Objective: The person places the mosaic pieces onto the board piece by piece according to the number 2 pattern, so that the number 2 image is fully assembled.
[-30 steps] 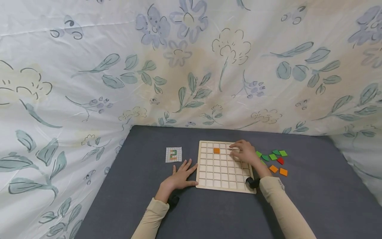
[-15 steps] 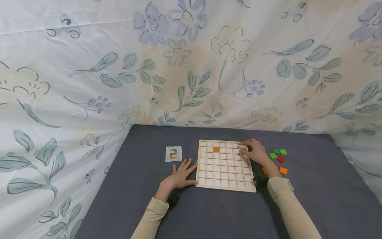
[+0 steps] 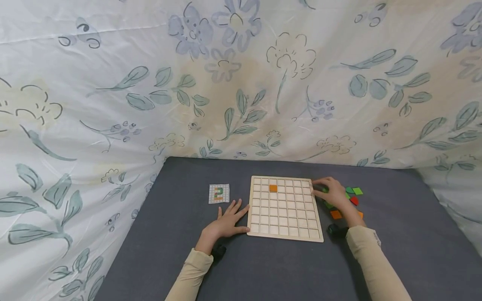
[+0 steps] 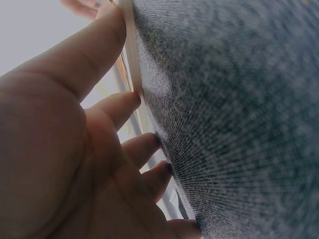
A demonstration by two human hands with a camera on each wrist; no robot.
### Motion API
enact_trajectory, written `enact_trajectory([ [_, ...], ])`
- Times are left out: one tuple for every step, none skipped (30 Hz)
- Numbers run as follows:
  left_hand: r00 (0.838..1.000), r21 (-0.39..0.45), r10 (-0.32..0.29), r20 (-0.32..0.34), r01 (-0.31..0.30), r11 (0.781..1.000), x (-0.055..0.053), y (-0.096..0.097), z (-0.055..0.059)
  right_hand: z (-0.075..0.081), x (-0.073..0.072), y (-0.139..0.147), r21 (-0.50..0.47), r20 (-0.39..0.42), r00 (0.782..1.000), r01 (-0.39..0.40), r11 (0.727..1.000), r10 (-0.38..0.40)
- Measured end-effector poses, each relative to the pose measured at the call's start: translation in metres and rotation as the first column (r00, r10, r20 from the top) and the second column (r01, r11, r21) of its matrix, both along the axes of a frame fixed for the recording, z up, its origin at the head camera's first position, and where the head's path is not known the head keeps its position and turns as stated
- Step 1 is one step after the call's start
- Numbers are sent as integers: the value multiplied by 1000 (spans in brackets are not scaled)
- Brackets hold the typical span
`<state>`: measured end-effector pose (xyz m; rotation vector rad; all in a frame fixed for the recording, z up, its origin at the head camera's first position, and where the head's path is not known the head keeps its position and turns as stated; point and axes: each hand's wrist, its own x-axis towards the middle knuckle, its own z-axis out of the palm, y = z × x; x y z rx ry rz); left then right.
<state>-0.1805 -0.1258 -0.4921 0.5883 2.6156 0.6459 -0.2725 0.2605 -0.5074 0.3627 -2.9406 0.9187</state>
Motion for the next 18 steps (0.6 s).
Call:
enact_trajectory([
  [1000, 0, 1, 0, -1, 1000, 0, 0, 0, -1, 0, 1, 0, -1, 1000, 8, 1000, -8],
  [1000, 1, 2, 0, -2, 1000, 0, 0, 0, -1, 1, 2, -1, 0, 1000, 14, 1000, -14],
  [1000, 2, 3, 0, -3, 1000, 0, 0, 0, -1, 2, 3, 0, -1, 1000, 17, 1000, -17],
  [1000, 3, 4, 0, -4, 1000, 0, 0, 0, -1, 2, 4, 1, -2, 1000, 21, 1000, -21],
  [1000, 4, 4, 1, -4, 1000, 0, 0, 0, -1, 3, 6, 3, -4, 1000, 24, 1000, -24],
  [1000, 6, 4, 1, -4, 1000, 0, 0, 0, -1, 4, 7, 3, -7, 1000, 27, 1000, -27],
  [1000, 8, 4, 1, -4, 1000, 1, 0, 1, -1, 5, 8, 11, -14, 1000, 27, 1000, -27],
  [1000, 10, 3, 0, -3, 1000, 1, 0, 1, 0, 6, 10, 15, -20, 1000, 25, 1000, -24],
  [1000, 11, 3, 1, -3, 1000, 1, 0, 1, 0, 6, 11, 20, -26, 999, 22, 1000, -21],
  [1000, 12, 2, 0, -2, 1000, 1, -1, 1, 0, 7, 13, 24, -32, 999, 22, 999, -21],
  [1000, 13, 1, -1, -1, 1000, 1, -1, 1, 0, 7, 14, 29, -38, 999, 21, 999, -20],
  [1000, 14, 0, -1, 0, 1000, 1, -1, 1, 0, 8, 15, 33, -43, 999, 19, 999, -18],
  [1000, 14, -1, -1, 1, 1000, 1, -1, 2, 0, 8, 17, 36, -48, 999, 18, 999, -17],
  [1000, 16, -1, -1, 1, 1000, 2, -1, 2, 0, 9, 18, 34, -46, 999, 16, 999, -15],
  [1000, 16, -1, -1, 1, 1000, 2, -1, 2, 0, 9, 19, 34, -46, 999, 19, 999, -17],
  [1000, 16, -1, -1, 1, 1000, 2, -1, 2, 0, 10, 20, 33, -42, 999, 21, 999, -19],
  [1000, 17, -1, -1, 1, 1000, 2, -1, 2, 0, 10, 22, 33, -37, 999, 24, 999, -23],
  [1000, 17, -1, -1, 1, 1000, 2, -1, 2, 0, 10, 23, 32, -31, 999, 26, 999, -25],
])
